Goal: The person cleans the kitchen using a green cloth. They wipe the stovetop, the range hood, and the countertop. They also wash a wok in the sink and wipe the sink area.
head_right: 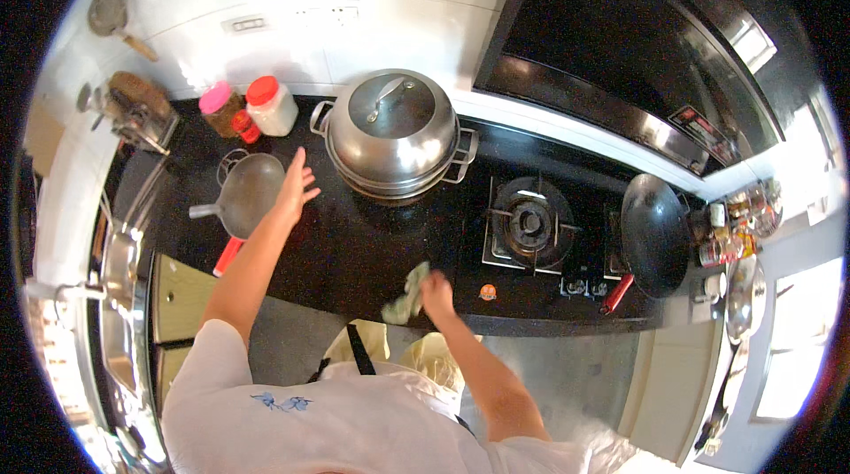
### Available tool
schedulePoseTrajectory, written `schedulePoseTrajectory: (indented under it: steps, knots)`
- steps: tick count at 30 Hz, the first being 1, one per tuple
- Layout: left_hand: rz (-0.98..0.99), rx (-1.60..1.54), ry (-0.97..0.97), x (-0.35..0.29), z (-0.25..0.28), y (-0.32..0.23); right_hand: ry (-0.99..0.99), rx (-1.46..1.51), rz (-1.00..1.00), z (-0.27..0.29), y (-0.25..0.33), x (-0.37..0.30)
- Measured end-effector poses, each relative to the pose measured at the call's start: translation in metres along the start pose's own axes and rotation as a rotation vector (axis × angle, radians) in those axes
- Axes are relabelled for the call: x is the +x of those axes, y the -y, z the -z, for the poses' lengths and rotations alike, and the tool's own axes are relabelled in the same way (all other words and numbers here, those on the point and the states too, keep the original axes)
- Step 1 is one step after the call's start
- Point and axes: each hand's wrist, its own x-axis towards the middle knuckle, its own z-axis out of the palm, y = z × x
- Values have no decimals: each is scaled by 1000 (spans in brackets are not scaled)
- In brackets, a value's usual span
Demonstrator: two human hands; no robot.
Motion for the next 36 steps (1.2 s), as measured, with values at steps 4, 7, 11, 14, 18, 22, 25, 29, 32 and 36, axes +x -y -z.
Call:
schedulePoseTrajectory:
  steps: [4, 7, 11, 14, 18, 22, 25, 29, 32, 36]
  knots:
    - [100, 37, 71, 54, 8, -38, -223, 770, 93, 36, 123, 74]
    - [75, 41, 331, 70, -6, -39, -91, 1000, -96, 81, 134, 132]
    - [93, -28, 238, 94, -8, -27, 152, 1012, -133, 85, 144, 167]
    - [132, -81, 314, 76, 5, -28, 161, 1029, -125, 75, 169, 162]
    - [110, -152, 348, 21, 12, -1, 1, 744, -147, 95, 159, 158]
    - [27, -131, 321, -45, -23, -33, 34, 762, -56, 145, 160, 128]
    - [-52, -20, 355, -83, -64, -66, -118, 655, -68, 195, 174, 86]
    - [-96, -2, 550, -102, -132, -72, -329, 736, -30, 264, 165, 51]
    - [-54, -9, 636, -100, -191, -50, -467, 802, -73, 308, 143, 33]
    - [54, -52, 684, -96, -252, -24, -573, 851, -120, 342, 107, 21]
